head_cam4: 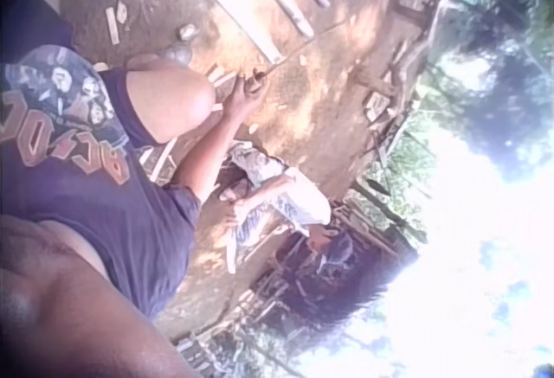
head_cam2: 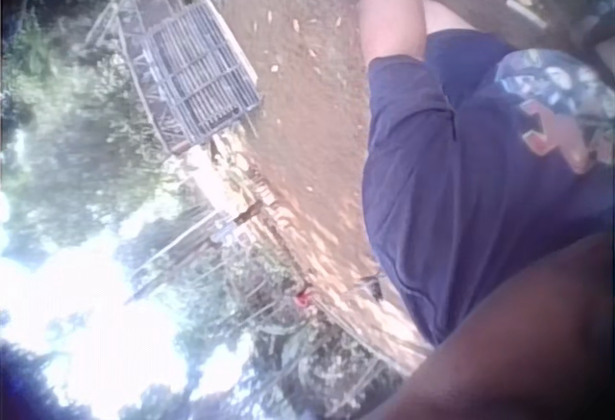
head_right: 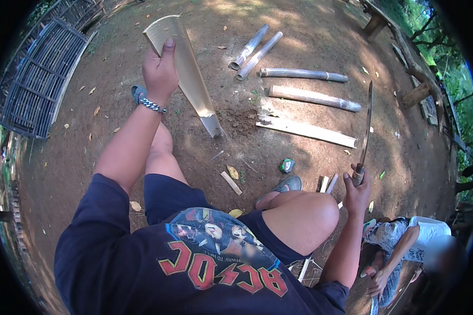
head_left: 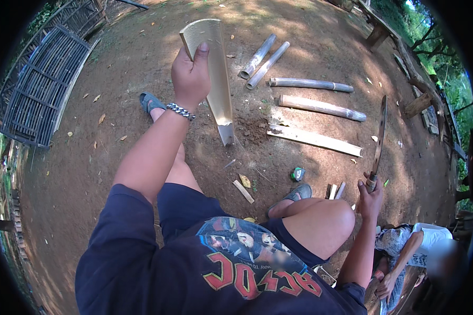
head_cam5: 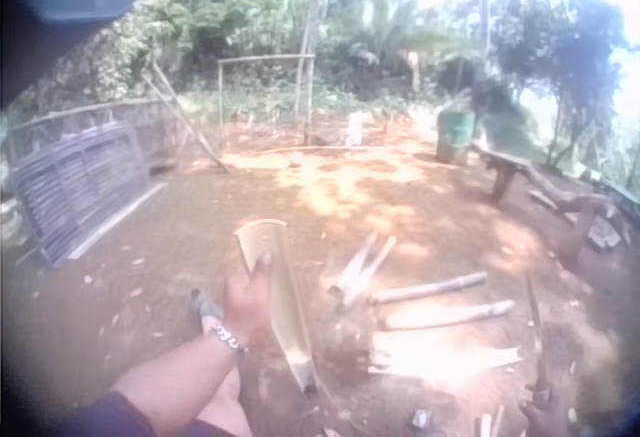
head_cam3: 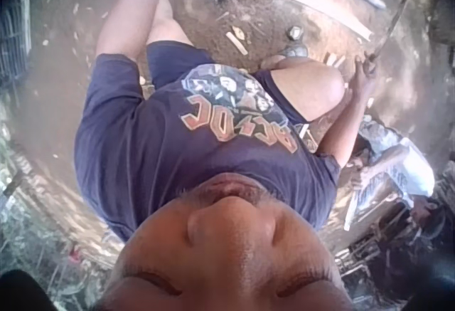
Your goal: The person uses a machete to split bamboo poles into thin strips. They hold the bamboo vertically and strike it with the blade to separate the material, occasionally adjusting the pieces. The person works on multiple bamboo segments, creating a pile of split strips on the ground.
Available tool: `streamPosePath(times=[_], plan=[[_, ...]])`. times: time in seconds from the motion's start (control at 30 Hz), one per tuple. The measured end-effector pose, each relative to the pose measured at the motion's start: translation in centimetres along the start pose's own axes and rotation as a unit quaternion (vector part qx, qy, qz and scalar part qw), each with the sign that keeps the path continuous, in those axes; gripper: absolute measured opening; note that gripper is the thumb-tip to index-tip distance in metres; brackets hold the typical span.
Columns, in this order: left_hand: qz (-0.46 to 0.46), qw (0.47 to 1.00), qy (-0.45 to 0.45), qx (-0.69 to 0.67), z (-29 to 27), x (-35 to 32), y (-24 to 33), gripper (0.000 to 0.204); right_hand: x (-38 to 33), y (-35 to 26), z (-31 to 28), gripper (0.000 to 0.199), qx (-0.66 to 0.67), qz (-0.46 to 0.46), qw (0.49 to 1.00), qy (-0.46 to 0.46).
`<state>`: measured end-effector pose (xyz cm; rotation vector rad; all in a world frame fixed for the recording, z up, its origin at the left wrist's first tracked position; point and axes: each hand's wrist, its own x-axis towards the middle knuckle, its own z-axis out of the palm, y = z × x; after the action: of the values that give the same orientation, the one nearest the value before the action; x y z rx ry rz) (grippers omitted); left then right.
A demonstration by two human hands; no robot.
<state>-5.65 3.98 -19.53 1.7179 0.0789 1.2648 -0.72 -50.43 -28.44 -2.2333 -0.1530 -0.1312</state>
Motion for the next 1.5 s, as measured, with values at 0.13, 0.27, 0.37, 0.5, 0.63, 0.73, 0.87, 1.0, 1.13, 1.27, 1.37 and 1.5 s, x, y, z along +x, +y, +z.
streamPosePath(times=[0.13,0.27,0.37,0.5,0.63,0.73,0.87,1.0,1.13,1.27,1.37,1.5], plan=[[0.005,0.999,-0.028,0.027,-0.3,1.5,-0.1,0.04,1.7,-7.4,-0.8,0.042,0.043,-0.039,0.997,-0.05],[-0.015,0.998,-0.057,-0.031,0.2,0.9,-1.6,0.038,0.7,-12.8,0.0,0.043,0.044,-0.092,0.991,-0.087],[-0.116,0.988,-0.102,0.024,-0.2,0.0,-2.7,0.032,-1.2,-15.2,1.6,0.045,0.112,-0.079,0.983,-0.121],[-0.037,0.991,-0.109,0.062,-1.6,-0.8,-2.6,0.023,-3.8,-17.4,3.8,0.044,0.155,-0.068,0.965,-0.201],[0.086,0.992,-0.059,0.072,-2.2,-1.4,-1.0,0.036,-6.6,-19.9,7.1,0.042,0.259,-0.037,0.927,-0.268],[0.149,0.984,-0.051,0.077,-2.1,-1.9,0.2,0.045,-8.5,-22.4,10.5,0.04,0.313,-0.062,0.907,-0.274],[0.214,0.966,-0.082,0.12,-2.7,-2.6,1.6,0.037,-9.5,-25.1,14.1,0.041,0.265,-0.113,0.916,-0.279],[0.238,0.955,-0.113,0.135,-3.6,-3.1,3.4,0.029,-9.6,-26.0,16.1,0.048,0.174,-0.149,0.932,-0.281],[0.213,0.964,-0.108,0.114,-3.8,-3.0,5.3,0.012,-9.7,-25.9,16.9,0.049,0.157,-0.167,0.935,-0.271],[0.157,0.972,-0.123,0.122,-3.9,-2.9,6.7,0.01,-9.7,-25.6,17.2,0.048,0.151,-0.175,0.937,-0.261],[-0.023,0.988,-0.136,0.071,-3.9,-2.9,7.1,0.012,-9.8,-25.6,17.1,0.047,0.154,-0.223,0.934,-0.233],[-0.138,0.981,-0.138,0.01,-3.9,-3.0,7.3,0.013,-10.1,-25.5,16.9,0.046,0.151,-0.222,0.937,-0.222]])
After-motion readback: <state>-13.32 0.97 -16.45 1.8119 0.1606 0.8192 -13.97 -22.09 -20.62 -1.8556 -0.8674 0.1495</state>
